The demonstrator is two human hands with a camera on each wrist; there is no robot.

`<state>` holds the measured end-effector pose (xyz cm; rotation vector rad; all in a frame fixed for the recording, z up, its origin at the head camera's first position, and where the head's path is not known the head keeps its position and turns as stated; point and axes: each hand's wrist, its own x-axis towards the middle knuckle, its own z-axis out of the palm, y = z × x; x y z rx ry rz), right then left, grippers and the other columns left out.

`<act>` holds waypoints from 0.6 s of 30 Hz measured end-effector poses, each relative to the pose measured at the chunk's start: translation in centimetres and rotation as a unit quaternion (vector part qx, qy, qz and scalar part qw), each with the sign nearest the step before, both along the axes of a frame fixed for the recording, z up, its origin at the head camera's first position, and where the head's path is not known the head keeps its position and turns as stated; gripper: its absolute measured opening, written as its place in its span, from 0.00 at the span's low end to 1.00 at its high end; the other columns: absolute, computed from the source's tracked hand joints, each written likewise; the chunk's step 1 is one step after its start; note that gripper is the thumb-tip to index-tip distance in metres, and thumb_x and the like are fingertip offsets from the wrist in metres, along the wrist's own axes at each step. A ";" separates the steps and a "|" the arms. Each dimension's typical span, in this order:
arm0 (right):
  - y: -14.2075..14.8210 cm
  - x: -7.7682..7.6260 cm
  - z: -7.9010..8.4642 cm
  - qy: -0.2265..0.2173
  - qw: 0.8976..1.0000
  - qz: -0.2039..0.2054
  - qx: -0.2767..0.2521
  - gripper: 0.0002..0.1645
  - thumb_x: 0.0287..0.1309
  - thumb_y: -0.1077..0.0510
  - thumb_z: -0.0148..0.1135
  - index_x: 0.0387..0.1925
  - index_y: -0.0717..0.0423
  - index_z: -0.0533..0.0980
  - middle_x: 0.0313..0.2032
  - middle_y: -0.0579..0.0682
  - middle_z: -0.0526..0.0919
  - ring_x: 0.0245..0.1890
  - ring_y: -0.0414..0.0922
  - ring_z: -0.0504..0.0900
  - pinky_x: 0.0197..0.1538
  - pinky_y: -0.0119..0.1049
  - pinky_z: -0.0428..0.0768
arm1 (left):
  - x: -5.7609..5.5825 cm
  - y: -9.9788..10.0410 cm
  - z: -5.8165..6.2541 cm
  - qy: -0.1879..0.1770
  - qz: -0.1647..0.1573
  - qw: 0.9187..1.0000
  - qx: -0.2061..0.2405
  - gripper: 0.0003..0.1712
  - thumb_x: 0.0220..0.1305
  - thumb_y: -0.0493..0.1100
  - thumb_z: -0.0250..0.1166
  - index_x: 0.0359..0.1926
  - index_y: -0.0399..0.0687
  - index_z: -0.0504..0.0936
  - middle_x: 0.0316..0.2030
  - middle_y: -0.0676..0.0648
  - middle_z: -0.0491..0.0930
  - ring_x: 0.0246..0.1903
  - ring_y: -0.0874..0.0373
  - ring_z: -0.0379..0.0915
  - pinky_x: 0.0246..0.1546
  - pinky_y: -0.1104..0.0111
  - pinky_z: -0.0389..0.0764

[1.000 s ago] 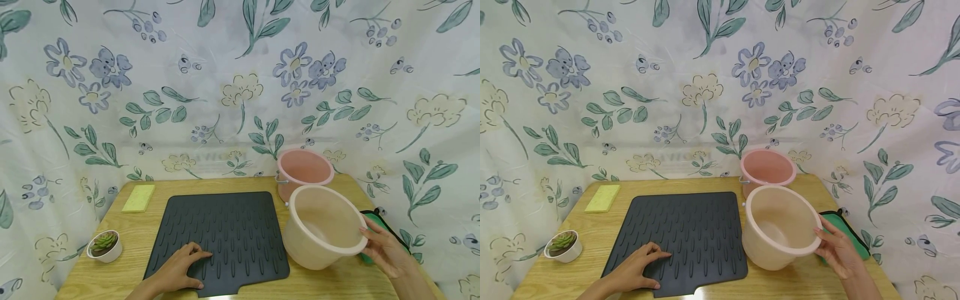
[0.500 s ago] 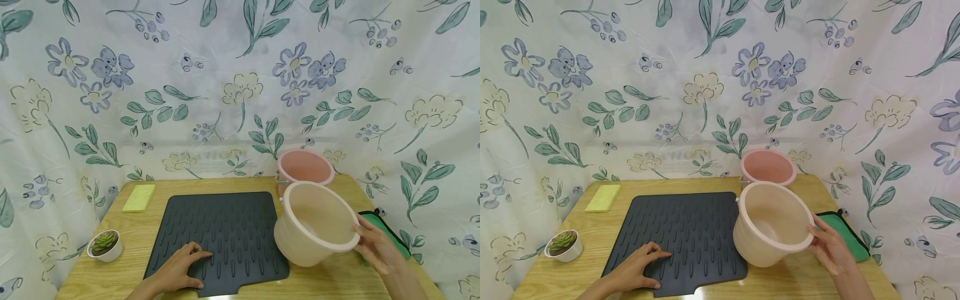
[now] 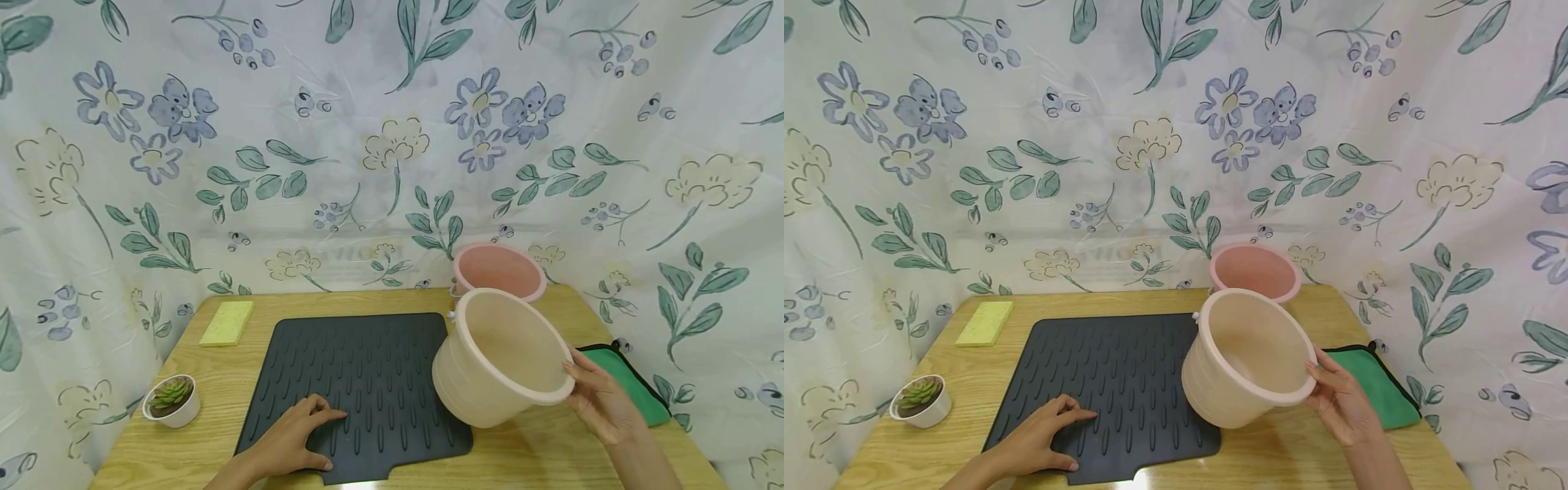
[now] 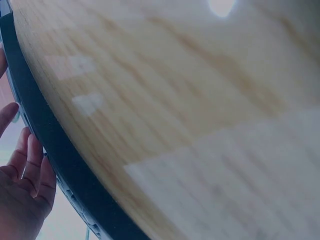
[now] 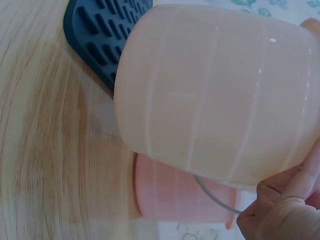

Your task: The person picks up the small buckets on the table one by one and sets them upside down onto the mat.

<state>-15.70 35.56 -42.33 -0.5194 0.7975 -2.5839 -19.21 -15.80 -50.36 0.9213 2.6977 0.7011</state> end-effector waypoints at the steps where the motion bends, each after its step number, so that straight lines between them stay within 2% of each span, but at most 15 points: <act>1: -0.1 0.0 0.0 0.000 1.000 -0.004 0.000 0.34 0.75 0.69 0.21 0.66 0.57 0.72 0.54 0.55 0.78 0.49 0.47 0.82 0.52 0.36 0.82 | 0.0 0.0 0.0 0.000 0.000 1.000 0.000 0.42 0.46 0.66 0.75 0.64 0.65 0.76 0.47 0.60 0.66 0.41 0.64 0.59 0.40 0.66 0.66; 18: -2.5 -0.4 -0.4 -0.010 1.000 -0.009 -0.018 0.35 0.75 0.68 0.20 0.62 0.60 0.75 0.52 0.54 0.79 0.51 0.44 0.80 0.54 0.35 0.81 | -0.1 0.1 0.1 -0.006 0.004 1.000 -0.002 0.42 0.46 0.65 0.75 0.64 0.64 0.77 0.46 0.60 0.66 0.40 0.64 0.59 0.39 0.66 0.65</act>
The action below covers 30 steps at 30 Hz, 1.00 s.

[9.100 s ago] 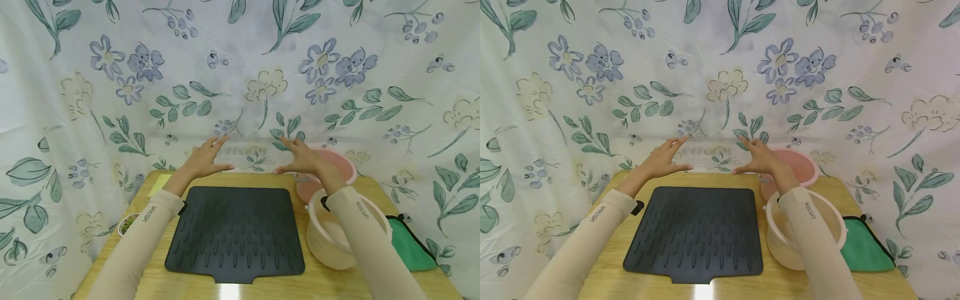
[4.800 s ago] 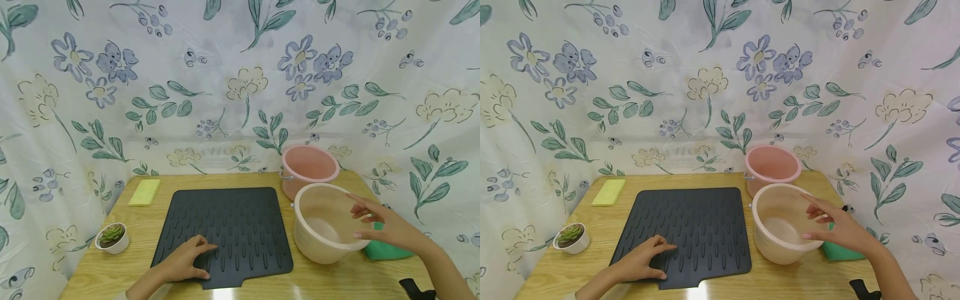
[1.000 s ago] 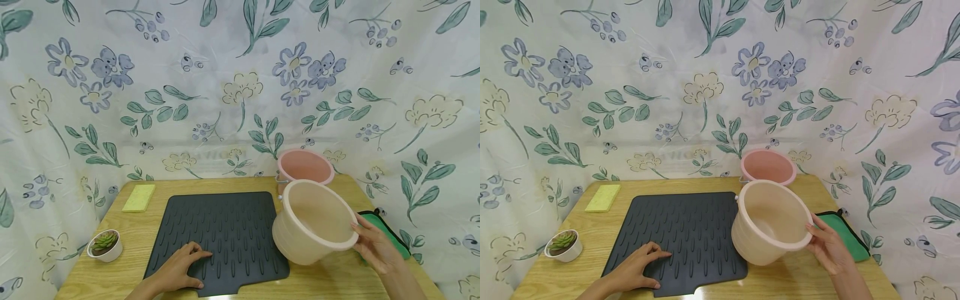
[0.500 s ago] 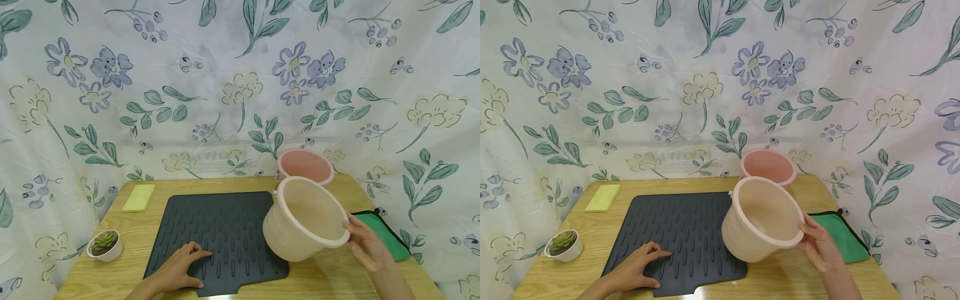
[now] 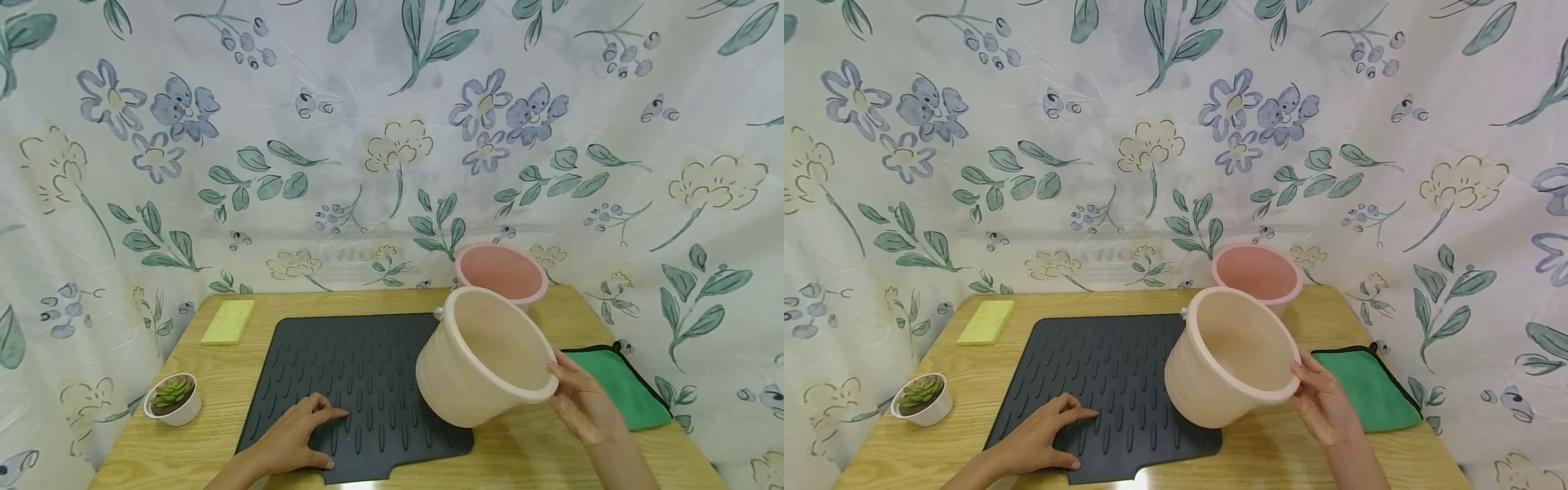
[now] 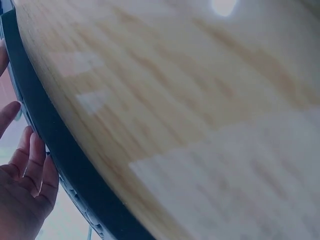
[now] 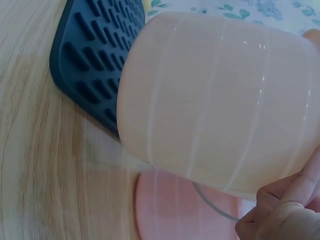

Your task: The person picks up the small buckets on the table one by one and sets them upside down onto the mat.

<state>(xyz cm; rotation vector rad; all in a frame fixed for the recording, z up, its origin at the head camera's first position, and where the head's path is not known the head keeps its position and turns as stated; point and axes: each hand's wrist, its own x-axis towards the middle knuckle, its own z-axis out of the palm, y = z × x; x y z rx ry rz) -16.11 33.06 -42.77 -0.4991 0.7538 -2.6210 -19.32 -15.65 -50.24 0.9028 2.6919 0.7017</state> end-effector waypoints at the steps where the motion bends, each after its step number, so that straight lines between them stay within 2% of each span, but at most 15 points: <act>1: -0.1 0.0 0.0 0.001 1.000 0.000 -0.001 0.35 0.75 0.68 0.20 0.62 0.60 0.75 0.53 0.54 0.79 0.51 0.44 0.80 0.54 0.35 0.81 | 0.0 0.0 0.0 -0.001 0.000 1.000 0.000 0.42 0.47 0.65 0.75 0.64 0.64 0.77 0.46 0.59 0.66 0.39 0.64 0.59 0.39 0.66 0.65; 11: -1.3 0.0 -0.2 -0.003 1.000 -0.003 -0.021 0.33 0.76 0.69 0.23 0.65 0.60 0.73 0.55 0.54 0.78 0.53 0.45 0.80 0.56 0.35 0.80 | -0.1 0.1 0.2 -0.004 0.005 1.000 0.001 0.42 0.46 0.64 0.76 0.64 0.64 0.77 0.48 0.58 0.67 0.40 0.63 0.62 0.39 0.64 0.68; 19: -2.2 -0.1 -0.5 -0.001 1.000 -0.001 -0.020 0.32 0.76 0.68 0.23 0.62 0.62 0.74 0.55 0.53 0.79 0.53 0.44 0.80 0.56 0.34 0.79 | -0.2 0.2 0.3 -0.005 0.008 1.000 0.001 0.42 0.46 0.63 0.77 0.64 0.63 0.77 0.47 0.58 0.67 0.39 0.63 0.61 0.39 0.65 0.67; 30: -3.2 -0.3 -0.7 -0.006 1.000 0.003 -0.026 0.31 0.76 0.68 0.23 0.63 0.63 0.73 0.55 0.54 0.78 0.54 0.45 0.80 0.57 0.35 0.79 | -0.2 0.2 0.1 0.000 0.013 1.000 0.003 0.42 0.46 0.63 0.77 0.64 0.64 0.77 0.45 0.58 0.66 0.38 0.63 0.60 0.38 0.66 0.66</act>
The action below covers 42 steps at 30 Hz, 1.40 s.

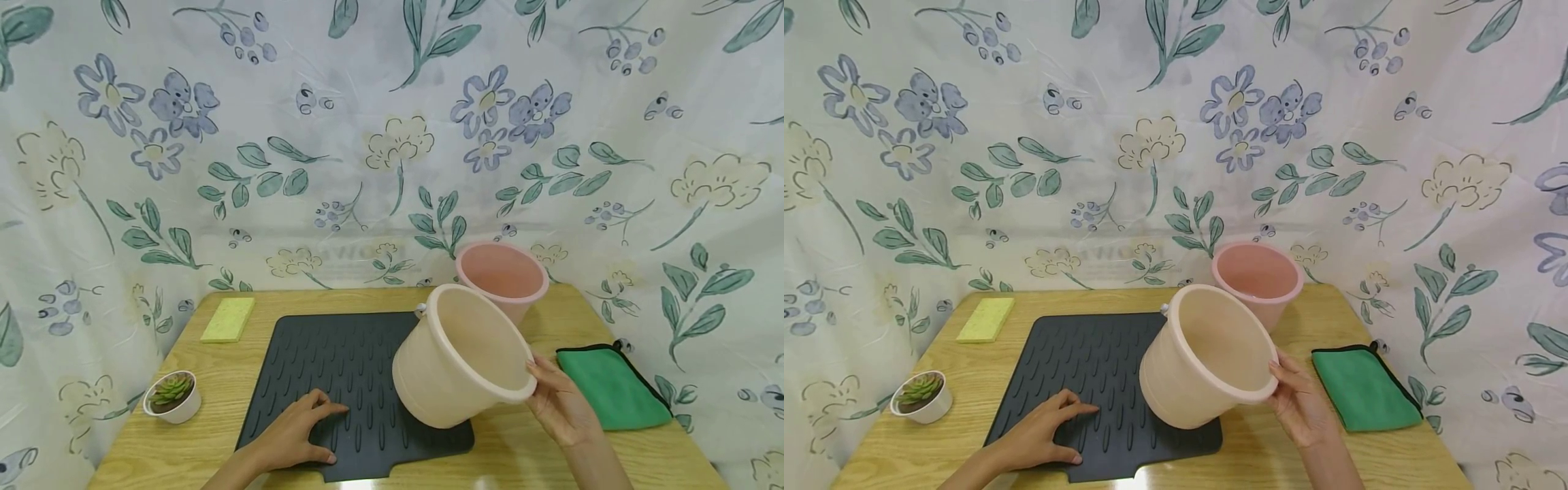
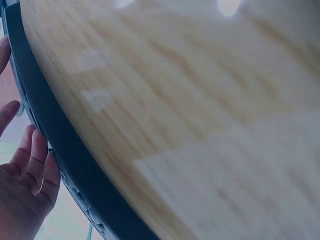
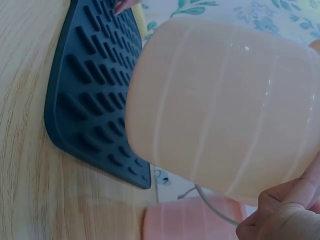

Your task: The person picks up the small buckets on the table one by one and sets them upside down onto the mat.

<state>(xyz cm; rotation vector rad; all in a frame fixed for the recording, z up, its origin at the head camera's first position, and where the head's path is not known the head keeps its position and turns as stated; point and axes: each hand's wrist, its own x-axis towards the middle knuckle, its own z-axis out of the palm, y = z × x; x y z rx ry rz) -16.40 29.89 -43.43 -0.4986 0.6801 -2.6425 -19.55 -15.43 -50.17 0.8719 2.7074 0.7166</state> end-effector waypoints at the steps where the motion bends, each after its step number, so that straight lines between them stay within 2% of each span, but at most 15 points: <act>1: -0.1 0.0 0.0 -0.002 1.000 0.004 -0.004 0.32 0.76 0.68 0.23 0.64 0.62 0.73 0.56 0.54 0.78 0.54 0.44 0.79 0.58 0.35 0.79 | 0.0 0.0 0.0 0.001 0.000 1.000 0.002 0.42 0.46 0.64 0.77 0.64 0.64 0.77 0.45 0.58 0.66 0.38 0.63 0.60 0.39 0.66 0.66; 15: -1.6 0.0 -0.5 0.017 1.000 0.004 -0.008 0.34 0.76 0.67 0.18 0.62 0.63 0.74 0.55 0.55 0.79 0.53 0.45 0.81 0.57 0.34 0.79 | -0.1 0.1 0.1 0.011 0.005 1.000 0.024 0.42 0.46 0.65 0.76 0.64 0.64 0.76 0.46 0.57 0.67 0.42 0.62 0.64 0.42 0.62 0.72; 20: -2.0 0.1 -0.7 0.010 1.000 0.006 -0.022 0.34 0.76 0.68 0.19 0.62 0.64 0.74 0.54 0.55 0.80 0.52 0.46 0.81 0.56 0.34 0.79 | -0.2 0.6 0.2 -0.007 0.016 0.998 0.065 0.44 0.48 0.63 0.76 0.67 0.61 0.74 0.50 0.54 0.68 0.46 0.58 0.67 0.43 0.61 0.75; 23: -2.2 0.2 -0.8 0.000 0.999 0.013 -0.039 0.33 0.76 0.67 0.20 0.62 0.65 0.73 0.55 0.56 0.79 0.53 0.46 0.81 0.57 0.34 0.79 | -0.4 1.0 0.4 -0.034 0.027 0.993 0.110 0.46 0.49 0.59 0.77 0.68 0.56 0.72 0.51 0.49 0.68 0.46 0.54 0.67 0.42 0.60 0.75; 26: -2.5 0.3 -0.9 -0.013 0.998 0.023 -0.056 0.33 0.76 0.67 0.19 0.62 0.65 0.73 0.55 0.57 0.79 0.54 0.46 0.80 0.59 0.34 0.78 | -0.5 1.5 0.7 -0.065 0.038 0.984 0.160 0.47 0.50 0.55 0.78 0.70 0.54 0.69 0.51 0.44 0.67 0.47 0.50 0.66 0.44 0.55 0.73; 29: -2.7 0.4 -1.0 -0.023 0.997 0.032 -0.072 0.33 0.76 0.66 0.19 0.62 0.66 0.73 0.56 0.57 0.78 0.55 0.47 0.80 0.60 0.35 0.77 | -0.6 1.8 1.0 -0.081 0.051 0.976 0.196 0.46 0.51 0.52 0.77 0.71 0.57 0.68 0.52 0.42 0.67 0.47 0.49 0.65 0.47 0.53 0.71; 33: -3.0 0.4 -0.9 -0.023 0.996 0.033 -0.075 0.34 0.76 0.66 0.18 0.63 0.66 0.72 0.56 0.58 0.78 0.56 0.47 0.80 0.60 0.35 0.77 | -0.6 2.1 1.4 -0.069 0.056 0.970 0.227 0.44 0.54 0.50 0.76 0.70 0.62 0.67 0.52 0.41 0.68 0.46 0.47 0.67 0.48 0.55 0.71; 36: -3.2 0.4 -0.9 -0.024 0.997 0.030 -0.071 0.33 0.76 0.66 0.19 0.63 0.66 0.72 0.55 0.58 0.78 0.55 0.47 0.80 0.59 0.35 0.77 | -0.6 2.3 1.6 -0.056 0.051 0.968 0.240 0.43 0.55 0.49 0.76 0.71 0.60 0.67 0.53 0.40 0.69 0.46 0.46 0.68 0.47 0.57 0.72; 38: -3.4 0.5 -0.9 -0.023 0.997 0.030 -0.073 0.33 0.76 0.66 0.19 0.63 0.66 0.72 0.55 0.58 0.78 0.55 0.48 0.80 0.60 0.35 0.77 | -0.5 2.4 1.9 -0.059 0.048 0.966 0.249 0.43 0.55 0.48 0.75 0.71 0.57 0.67 0.54 0.39 0.68 0.46 0.46 0.67 0.48 0.55 0.72; 42: -3.6 0.5 -1.0 -0.024 0.996 0.029 -0.078 0.31 0.77 0.66 0.21 0.63 0.66 0.71 0.56 0.58 0.77 0.56 0.48 0.79 0.61 0.35 0.76 | -0.4 2.9 2.5 -0.081 0.061 0.958 0.267 0.45 0.54 0.46 0.76 0.72 0.58 0.66 0.56 0.41 0.67 0.49 0.43 0.67 0.51 0.50 0.70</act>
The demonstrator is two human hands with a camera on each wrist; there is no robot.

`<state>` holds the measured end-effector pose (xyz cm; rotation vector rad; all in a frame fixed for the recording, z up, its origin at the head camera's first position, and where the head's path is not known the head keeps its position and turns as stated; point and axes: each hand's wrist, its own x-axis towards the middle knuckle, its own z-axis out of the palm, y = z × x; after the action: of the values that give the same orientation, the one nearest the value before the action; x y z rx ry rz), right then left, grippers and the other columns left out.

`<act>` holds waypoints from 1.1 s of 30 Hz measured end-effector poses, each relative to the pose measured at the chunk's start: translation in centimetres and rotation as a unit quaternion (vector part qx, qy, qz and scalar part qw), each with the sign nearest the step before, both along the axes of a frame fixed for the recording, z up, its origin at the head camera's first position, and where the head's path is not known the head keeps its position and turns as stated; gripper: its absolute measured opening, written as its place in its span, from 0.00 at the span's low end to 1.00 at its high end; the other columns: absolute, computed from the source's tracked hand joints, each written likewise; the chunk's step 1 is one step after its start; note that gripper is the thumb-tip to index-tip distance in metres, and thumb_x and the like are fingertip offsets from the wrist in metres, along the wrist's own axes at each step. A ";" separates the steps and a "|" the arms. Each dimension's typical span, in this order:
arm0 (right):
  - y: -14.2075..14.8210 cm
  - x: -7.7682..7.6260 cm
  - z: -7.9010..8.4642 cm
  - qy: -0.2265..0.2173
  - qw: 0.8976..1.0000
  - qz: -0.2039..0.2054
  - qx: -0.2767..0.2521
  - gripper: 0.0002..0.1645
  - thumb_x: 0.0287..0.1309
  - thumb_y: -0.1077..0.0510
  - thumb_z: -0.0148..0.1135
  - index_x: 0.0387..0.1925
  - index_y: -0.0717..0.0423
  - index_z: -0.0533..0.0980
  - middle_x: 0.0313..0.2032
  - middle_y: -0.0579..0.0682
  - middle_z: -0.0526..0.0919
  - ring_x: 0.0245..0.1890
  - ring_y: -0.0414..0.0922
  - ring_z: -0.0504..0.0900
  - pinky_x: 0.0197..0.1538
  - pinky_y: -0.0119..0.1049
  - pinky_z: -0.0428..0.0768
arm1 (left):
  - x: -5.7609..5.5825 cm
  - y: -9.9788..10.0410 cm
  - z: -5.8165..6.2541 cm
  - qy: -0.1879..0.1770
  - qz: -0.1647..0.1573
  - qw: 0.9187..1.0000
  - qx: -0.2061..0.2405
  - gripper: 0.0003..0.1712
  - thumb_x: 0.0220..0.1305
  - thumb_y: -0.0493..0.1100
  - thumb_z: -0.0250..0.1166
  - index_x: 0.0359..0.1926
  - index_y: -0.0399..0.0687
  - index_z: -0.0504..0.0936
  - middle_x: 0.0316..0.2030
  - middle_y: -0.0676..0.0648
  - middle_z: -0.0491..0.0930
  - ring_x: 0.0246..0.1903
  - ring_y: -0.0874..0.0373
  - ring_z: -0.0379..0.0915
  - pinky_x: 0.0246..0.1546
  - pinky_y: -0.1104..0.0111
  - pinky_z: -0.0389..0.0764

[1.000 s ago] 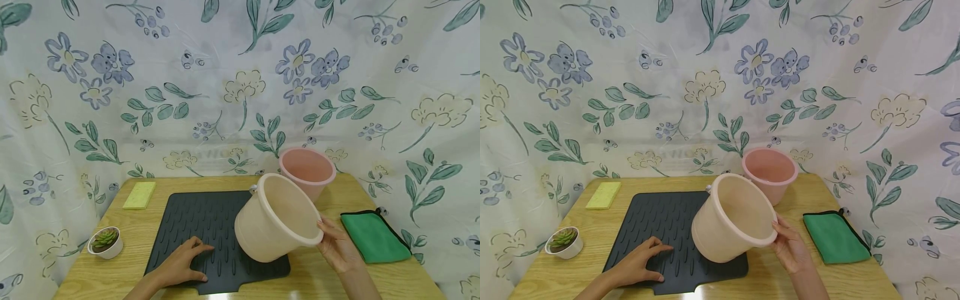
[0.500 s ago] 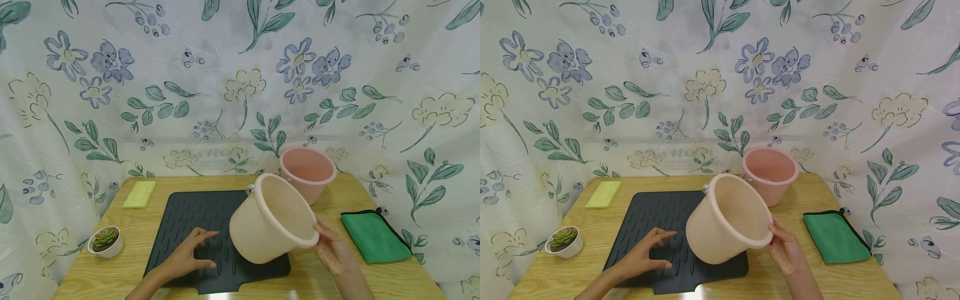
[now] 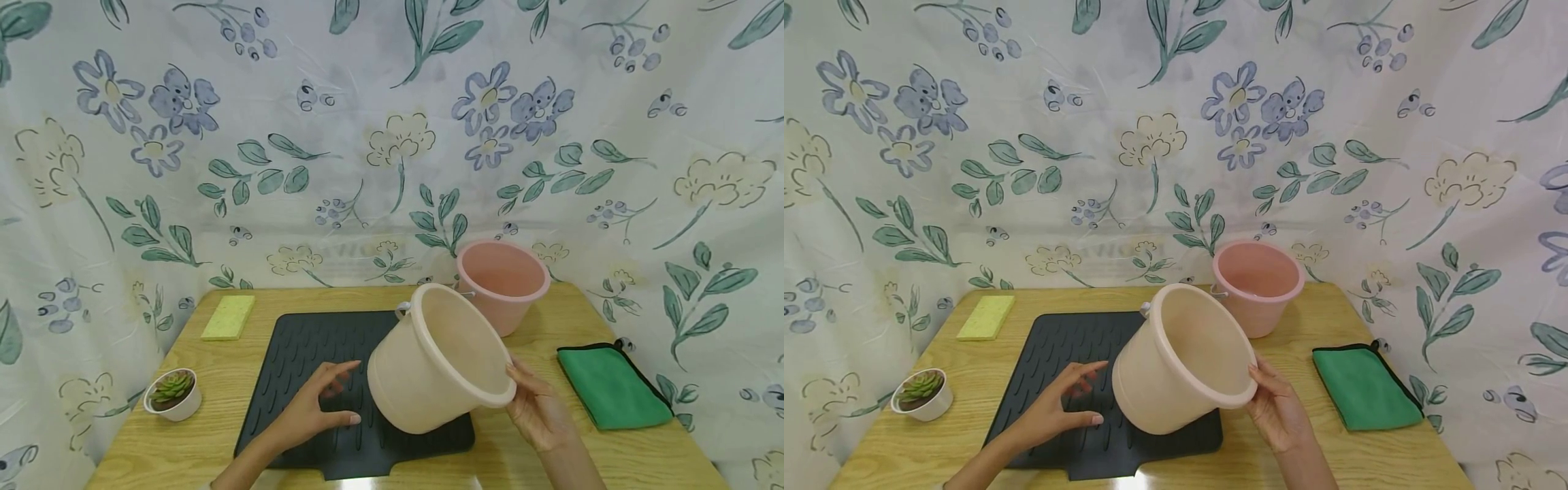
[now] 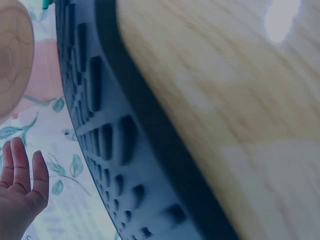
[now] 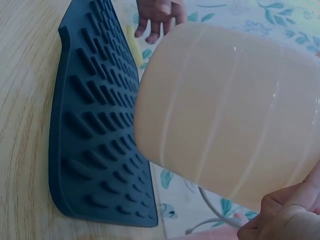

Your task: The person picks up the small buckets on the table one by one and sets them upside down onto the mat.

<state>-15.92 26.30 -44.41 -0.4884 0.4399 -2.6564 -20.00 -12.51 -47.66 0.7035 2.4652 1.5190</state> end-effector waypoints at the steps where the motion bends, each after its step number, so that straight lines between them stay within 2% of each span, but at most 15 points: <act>1: -0.1 0.0 0.0 -0.001 1.000 0.002 -0.004 0.32 0.77 0.66 0.21 0.64 0.67 0.71 0.57 0.58 0.77 0.57 0.48 0.79 0.61 0.35 0.75 | 0.0 0.1 0.1 -0.004 0.001 1.000 0.008 0.46 0.54 0.46 0.76 0.72 0.59 0.66 0.56 0.41 0.67 0.50 0.42 0.66 0.51 0.49 0.70; 4: -0.2 0.0 0.0 -0.007 1.000 0.003 -0.012 0.32 0.77 0.66 0.20 0.64 0.67 0.70 0.57 0.59 0.77 0.57 0.48 0.79 0.62 0.36 0.74 | 0.0 0.4 0.5 -0.012 0.003 0.999 0.035 0.48 0.53 0.44 0.77 0.73 0.60 0.64 0.57 0.43 0.67 0.51 0.40 0.67 0.52 0.48 0.69; 9: -0.5 0.1 0.0 -0.002 1.000 0.007 -0.019 0.33 0.76 0.65 0.19 0.64 0.67 0.70 0.57 0.59 0.77 0.56 0.48 0.79 0.61 0.35 0.75 | 0.0 0.8 0.8 0.002 0.001 0.998 0.069 0.50 0.52 0.43 0.77 0.74 0.59 0.62 0.59 0.44 0.67 0.54 0.42 0.68 0.53 0.48 0.71; 16: -1.0 0.1 -0.2 -0.008 1.000 0.009 -0.023 0.31 0.77 0.66 0.22 0.64 0.67 0.70 0.57 0.59 0.77 0.56 0.48 0.80 0.62 0.34 0.74 | -0.2 1.3 0.7 0.023 -0.002 0.994 0.109 0.50 0.52 0.37 0.77 0.74 0.55 0.62 0.70 0.44 0.62 0.65 0.38 0.65 0.60 0.40 0.68; 21: -1.5 0.2 0.0 -0.017 1.000 0.005 -0.026 0.30 0.77 0.66 0.23 0.64 0.68 0.70 0.56 0.60 0.77 0.56 0.48 0.80 0.62 0.34 0.74 | -0.4 1.4 0.6 0.030 -0.013 0.992 0.123 0.51 0.52 0.37 0.76 0.75 0.51 0.61 0.72 0.44 0.60 0.66 0.42 0.64 0.60 0.38 0.67; 23: -1.7 0.2 0.0 -0.017 1.000 0.004 -0.026 0.30 0.77 0.66 0.23 0.64 0.68 0.71 0.56 0.60 0.78 0.56 0.48 0.80 0.61 0.34 0.74 | -0.4 1.5 0.6 0.027 -0.018 0.990 0.135 0.52 0.52 0.38 0.76 0.75 0.53 0.60 0.73 0.42 0.59 0.67 0.41 0.63 0.61 0.38 0.66; 30: -2.1 0.4 0.0 -0.031 0.999 0.009 -0.039 0.30 0.77 0.66 0.23 0.64 0.69 0.70 0.56 0.61 0.78 0.57 0.49 0.80 0.61 0.34 0.74 | -0.5 1.7 0.6 0.011 -0.041 0.981 0.188 0.56 0.54 0.36 0.74 0.78 0.54 0.53 0.75 0.36 0.52 0.68 0.29 0.55 0.62 0.48 0.70; 33: -2.3 0.5 0.1 -0.044 0.998 0.009 -0.044 0.30 0.77 0.65 0.23 0.63 0.69 0.71 0.55 0.61 0.78 0.57 0.49 0.80 0.61 0.34 0.73 | -0.5 1.8 0.4 0.004 -0.052 0.975 0.218 0.56 0.56 0.37 0.73 0.79 0.52 0.49 0.76 0.37 0.50 0.69 0.28 0.53 0.61 0.52 0.71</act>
<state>-15.42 23.97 -44.34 -0.3988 0.2924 -2.6771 -20.55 -10.73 -47.23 0.8892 2.0734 2.0396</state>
